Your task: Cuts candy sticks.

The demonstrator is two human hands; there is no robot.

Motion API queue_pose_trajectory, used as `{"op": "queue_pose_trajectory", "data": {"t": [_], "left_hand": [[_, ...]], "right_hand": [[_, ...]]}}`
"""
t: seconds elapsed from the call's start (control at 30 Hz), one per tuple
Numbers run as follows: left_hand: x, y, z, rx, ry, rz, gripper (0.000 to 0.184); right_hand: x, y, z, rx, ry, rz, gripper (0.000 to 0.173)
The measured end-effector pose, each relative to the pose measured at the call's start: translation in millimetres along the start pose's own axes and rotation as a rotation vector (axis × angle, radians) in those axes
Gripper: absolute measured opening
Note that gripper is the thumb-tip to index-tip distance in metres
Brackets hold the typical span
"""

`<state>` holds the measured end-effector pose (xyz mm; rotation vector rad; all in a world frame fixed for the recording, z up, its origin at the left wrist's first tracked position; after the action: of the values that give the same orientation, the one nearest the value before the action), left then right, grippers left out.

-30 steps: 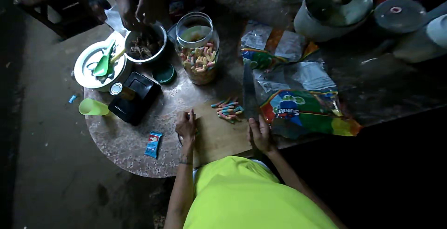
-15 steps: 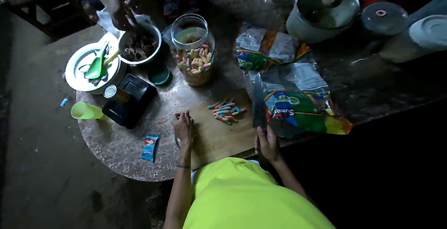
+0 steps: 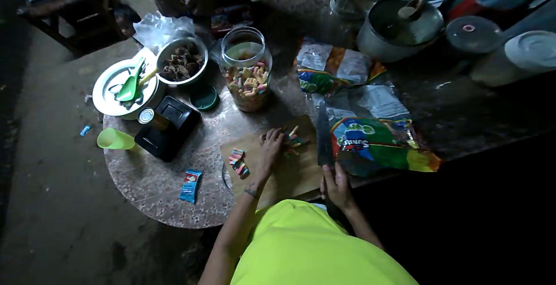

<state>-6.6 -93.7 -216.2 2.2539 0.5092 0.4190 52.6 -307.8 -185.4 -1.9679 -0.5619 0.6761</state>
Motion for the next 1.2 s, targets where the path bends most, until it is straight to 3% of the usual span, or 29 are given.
{"op": "queue_pose_trajectory", "data": {"t": [0.13,0.27,0.37,0.47,0.57,0.7,0.9,1.03,1.2], "left_hand": [[-1,0,2,-0.081,0.094,0.040,0.027],[4,-4,8,-0.048,0.019,0.039,0.033],[4,-7,4,-0.200,0.015,-0.006,0.033],[-3,-11,-5,-0.503,0.219,-0.064,0.028],[-20,-3,-29,-0.718,0.349,-0.236,0.029],[-53,-8,-46,-0.417,0.297,-0.151,0.028],[-85,-1,-19,0.010,0.054,-0.264,0.030],[-88,-3,-9,0.106,0.026,-0.264,0.032],[-97,1,-29,0.025,0.049,-0.280,0.035]], "right_hand": [[-2,4,0,0.009,-0.009,0.022,0.044],[-1,4,1,0.010,-0.007,0.023,0.038],[0,1,1,0.000,-0.020,0.042,0.040],[1,4,0,-0.051,-0.053,0.053,0.046],[1,2,-3,-0.294,-0.145,0.097,0.051],[6,-9,1,-0.618,-0.344,0.083,0.052],[18,-25,26,-0.845,-0.571,0.081,0.055],[19,-24,28,-0.902,-0.522,0.113,0.056],[17,-16,20,-0.891,-0.392,0.123,0.054]]}}
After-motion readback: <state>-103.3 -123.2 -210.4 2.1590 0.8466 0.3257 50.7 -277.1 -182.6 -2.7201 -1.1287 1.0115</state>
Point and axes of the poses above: each hand's wrist, its own x-axis towards the middle knuckle, its own z-axis out of the palm, y = z × x, the point moved 2 cm from there along x, towards the middle knuckle, and after that the axes turned 11 degrees about -x, right-handed, at the moved point
